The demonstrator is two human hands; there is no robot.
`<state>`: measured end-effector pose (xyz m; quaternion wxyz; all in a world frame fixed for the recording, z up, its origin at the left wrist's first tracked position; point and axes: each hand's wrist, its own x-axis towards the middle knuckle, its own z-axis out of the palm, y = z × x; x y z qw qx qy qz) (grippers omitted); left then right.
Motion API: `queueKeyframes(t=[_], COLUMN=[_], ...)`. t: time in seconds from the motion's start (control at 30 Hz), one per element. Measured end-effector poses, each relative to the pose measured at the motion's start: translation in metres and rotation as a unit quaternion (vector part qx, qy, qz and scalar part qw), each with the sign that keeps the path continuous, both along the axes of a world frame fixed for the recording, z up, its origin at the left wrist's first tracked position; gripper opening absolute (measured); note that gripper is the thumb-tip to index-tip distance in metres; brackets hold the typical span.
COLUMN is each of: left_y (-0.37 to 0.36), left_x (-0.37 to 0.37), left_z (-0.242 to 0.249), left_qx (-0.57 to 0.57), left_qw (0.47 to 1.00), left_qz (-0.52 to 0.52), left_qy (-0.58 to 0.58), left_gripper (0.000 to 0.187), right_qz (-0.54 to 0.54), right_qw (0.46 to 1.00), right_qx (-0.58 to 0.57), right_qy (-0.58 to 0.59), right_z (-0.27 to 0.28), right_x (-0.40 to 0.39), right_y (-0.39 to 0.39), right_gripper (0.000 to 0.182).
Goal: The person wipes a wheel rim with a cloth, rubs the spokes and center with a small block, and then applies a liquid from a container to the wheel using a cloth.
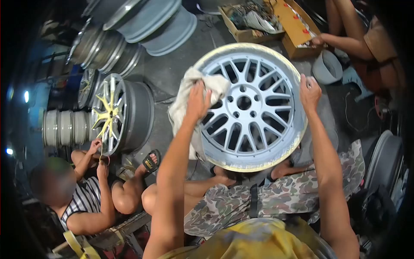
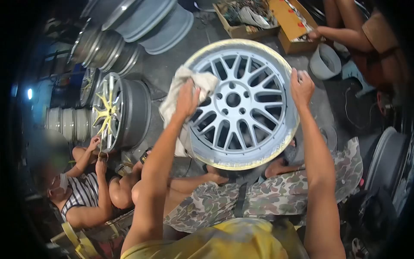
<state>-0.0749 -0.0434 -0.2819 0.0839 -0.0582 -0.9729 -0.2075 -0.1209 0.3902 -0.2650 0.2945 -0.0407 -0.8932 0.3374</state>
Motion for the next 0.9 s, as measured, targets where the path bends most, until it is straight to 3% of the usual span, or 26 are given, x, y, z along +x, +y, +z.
queueKeyframes(t=[0.13, 0.27, 0.33, 0.37, 0.43, 0.5, 0.63, 0.9], left_y=[0.017, 0.017, 0.012, 0.027, 0.026, 0.033, 0.040, 0.073], left_x=[-0.059, -0.048, -0.023, 0.001, 0.034, 0.060, 0.095, 0.136], left_z=[0.010, -0.002, -0.014, 0.014, 0.003, 0.005, 0.008, 0.021], left_qx=[0.012, 0.035, -0.024, -0.017, -0.069, -0.116, -0.246, -0.282], left_qw=[0.996, 0.996, 0.996, 0.997, 0.992, 0.984, 0.960, 0.942], left_qz=[-0.091, -0.076, -0.010, 0.068, 0.106, 0.134, 0.111, 0.095], left_qy=[0.001, 0.036, 0.085, -0.014, 0.022, -0.025, -0.078, -0.154], left_gripper=[0.066, 0.055, 0.051, 0.053, 0.053, 0.049, 0.022, 0.015], right_qz=[0.027, 0.020, 0.002, 0.006, 0.026, 0.028, 0.017, 0.015], right_qw=[1.000, 0.999, 0.999, 0.999, 0.999, 0.999, 0.999, 0.994], right_qx=[0.011, -0.013, 0.006, 0.001, -0.011, -0.020, -0.025, -0.105], right_qy=[-0.006, -0.035, -0.046, -0.043, -0.022, -0.027, -0.025, -0.014], right_z=[0.003, 0.005, 0.003, 0.003, -0.001, -0.006, -0.005, -0.008], right_x=[0.004, 0.004, 0.003, 0.002, 0.003, 0.002, 0.006, 0.022], right_y=[0.000, -0.001, 0.001, 0.002, 0.003, 0.006, 0.005, 0.009], right_gripper=[0.037, 0.037, 0.037, 0.037, 0.037, 0.037, 0.038, 0.039])
